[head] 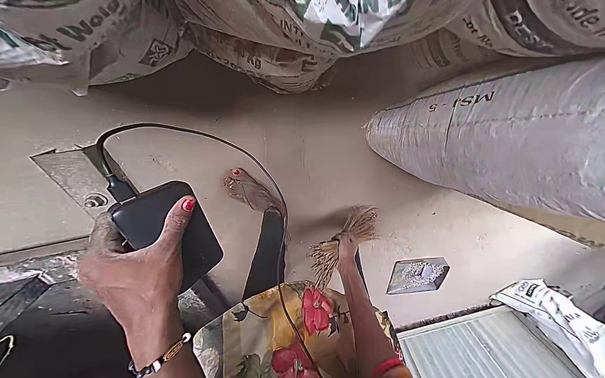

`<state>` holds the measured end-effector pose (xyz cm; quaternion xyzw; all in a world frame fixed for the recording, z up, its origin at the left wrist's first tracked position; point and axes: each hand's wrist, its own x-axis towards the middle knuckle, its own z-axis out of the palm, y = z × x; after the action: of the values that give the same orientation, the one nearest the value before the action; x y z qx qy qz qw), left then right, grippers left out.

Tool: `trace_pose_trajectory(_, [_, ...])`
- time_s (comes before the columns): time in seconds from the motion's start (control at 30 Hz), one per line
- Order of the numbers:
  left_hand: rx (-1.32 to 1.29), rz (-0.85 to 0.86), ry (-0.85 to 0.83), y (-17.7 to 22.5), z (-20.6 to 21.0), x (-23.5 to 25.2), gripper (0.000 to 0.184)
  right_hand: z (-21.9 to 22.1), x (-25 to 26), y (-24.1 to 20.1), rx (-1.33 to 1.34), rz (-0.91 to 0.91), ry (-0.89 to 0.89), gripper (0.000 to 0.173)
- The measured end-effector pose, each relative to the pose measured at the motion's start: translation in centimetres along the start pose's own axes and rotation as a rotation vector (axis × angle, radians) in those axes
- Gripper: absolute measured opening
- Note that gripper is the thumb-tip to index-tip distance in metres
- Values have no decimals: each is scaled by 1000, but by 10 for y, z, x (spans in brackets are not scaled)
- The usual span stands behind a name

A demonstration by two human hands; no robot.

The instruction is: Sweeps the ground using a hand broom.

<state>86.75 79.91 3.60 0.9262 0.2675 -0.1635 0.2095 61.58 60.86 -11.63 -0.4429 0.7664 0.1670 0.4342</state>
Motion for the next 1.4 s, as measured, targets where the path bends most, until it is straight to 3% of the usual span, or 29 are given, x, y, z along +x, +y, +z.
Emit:
trace_pose_trajectory(0.07, [35,16,-12,-7,7,-5,76,55,20,-51,-147,-38,-164,10])
trace_pose_trajectory(0.13, [41,-27,-33,-15,12,-14,75,98,0,-109,-186,-157,-322,6])
trace_pose_trajectory(0.2, [49,-49,-41,-22,14,-18,76,109,-39,-149,-134,-292,-424,6])
trace_pose_trajectory(0.27, [61,-29,-30,-23,14,-18,82,79,-83,-165,-93,-363,-533,7])
trace_pose_trajectory(0.33, [52,-22,-6,-22,11,-18,85,35,-116,-150,15,-355,-558,8])
trace_pose_trajectory(0.43, [7,-16,42,-12,11,-14,86,-25,-128,-79,178,-274,-400,14])
trace_pose_trajectory(0.5, [15,-4,57,-4,11,-12,84,-35,-99,-34,205,-127,-222,17])
trace_pose_trajectory(0.57, [15,24,53,2,13,-10,83,-18,-55,-35,159,10,-178,16])
trace_pose_trajectory(0.7, [28,44,32,1,11,-8,81,62,-15,-157,-38,-94,-467,2])
trace_pose_trajectory(0.77, [32,52,31,-3,9,-7,80,85,-19,-226,-131,-184,-547,9])
trace_pose_trajectory(0.87, [9,75,37,-7,9,-3,85,84,-42,-295,-67,-343,-560,12])
trace_pose_trajectory(0.93, [11,77,33,-4,9,-4,88,66,-57,-309,-18,-412,-552,13])
trace_pose_trajectory(1.03, [12,77,29,8,11,-8,85,26,-82,-277,-107,-550,-580,16])
trace_pose_trajectory(1.13, [23,51,16,16,14,-15,83,-30,-104,-194,-181,-523,-641,5])
trace_pose_trajectory(1.23, [67,70,8,22,20,-19,87,-71,-113,-91,-69,-275,-542,13])
trace_pose_trajectory(1.3, [82,85,5,24,19,-22,85,-70,-104,-44,59,-70,-403,19])
trace_pose_trajectory(1.37, [79,90,11,25,21,-24,84,-47,-77,-42,95,66,-320,17])
trace_pose_trajectory(1.4, [74,95,19,24,21,-25,85,-28,-63,-61,91,84,-333,14])
